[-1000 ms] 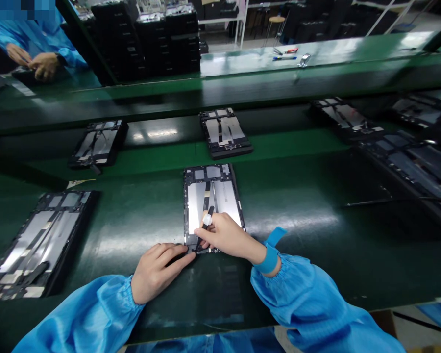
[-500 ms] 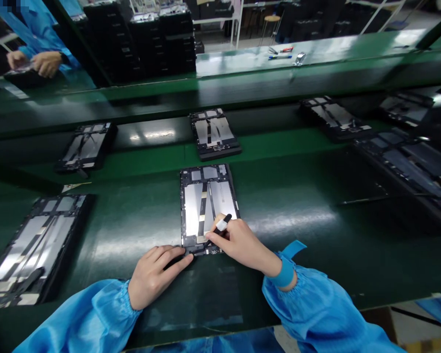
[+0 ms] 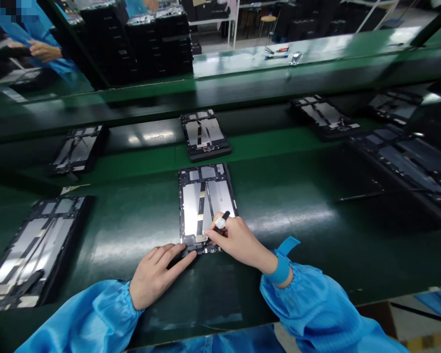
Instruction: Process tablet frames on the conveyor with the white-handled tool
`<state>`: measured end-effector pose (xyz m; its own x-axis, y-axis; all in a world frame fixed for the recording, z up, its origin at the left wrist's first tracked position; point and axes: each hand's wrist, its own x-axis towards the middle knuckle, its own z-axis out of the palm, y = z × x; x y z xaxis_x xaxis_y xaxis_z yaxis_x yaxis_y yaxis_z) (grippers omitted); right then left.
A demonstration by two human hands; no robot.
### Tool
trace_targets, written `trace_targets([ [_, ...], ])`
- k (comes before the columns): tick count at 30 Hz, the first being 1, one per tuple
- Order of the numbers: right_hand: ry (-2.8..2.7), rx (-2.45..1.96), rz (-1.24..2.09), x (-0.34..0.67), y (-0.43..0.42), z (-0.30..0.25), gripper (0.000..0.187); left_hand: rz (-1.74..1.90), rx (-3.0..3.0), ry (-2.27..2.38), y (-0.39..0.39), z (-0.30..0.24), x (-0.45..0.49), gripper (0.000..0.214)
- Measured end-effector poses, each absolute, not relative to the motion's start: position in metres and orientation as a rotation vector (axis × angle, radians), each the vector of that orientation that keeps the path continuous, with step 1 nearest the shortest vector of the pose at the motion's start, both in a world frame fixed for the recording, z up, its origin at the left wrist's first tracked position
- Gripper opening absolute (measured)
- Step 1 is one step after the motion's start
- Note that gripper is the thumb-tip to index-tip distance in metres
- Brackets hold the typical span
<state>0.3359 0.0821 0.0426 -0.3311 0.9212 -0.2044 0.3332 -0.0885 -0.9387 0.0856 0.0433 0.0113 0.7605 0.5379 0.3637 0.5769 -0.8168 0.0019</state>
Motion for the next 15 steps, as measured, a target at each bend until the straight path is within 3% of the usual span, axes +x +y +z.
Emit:
trace_targets([
  [15, -1.717, -1.372, 1.355, 0.334, 0.082, 0.045, 0.015, -0.405, -2.942, -1.071, 0.048, 0.020, 0.102, 0.037],
])
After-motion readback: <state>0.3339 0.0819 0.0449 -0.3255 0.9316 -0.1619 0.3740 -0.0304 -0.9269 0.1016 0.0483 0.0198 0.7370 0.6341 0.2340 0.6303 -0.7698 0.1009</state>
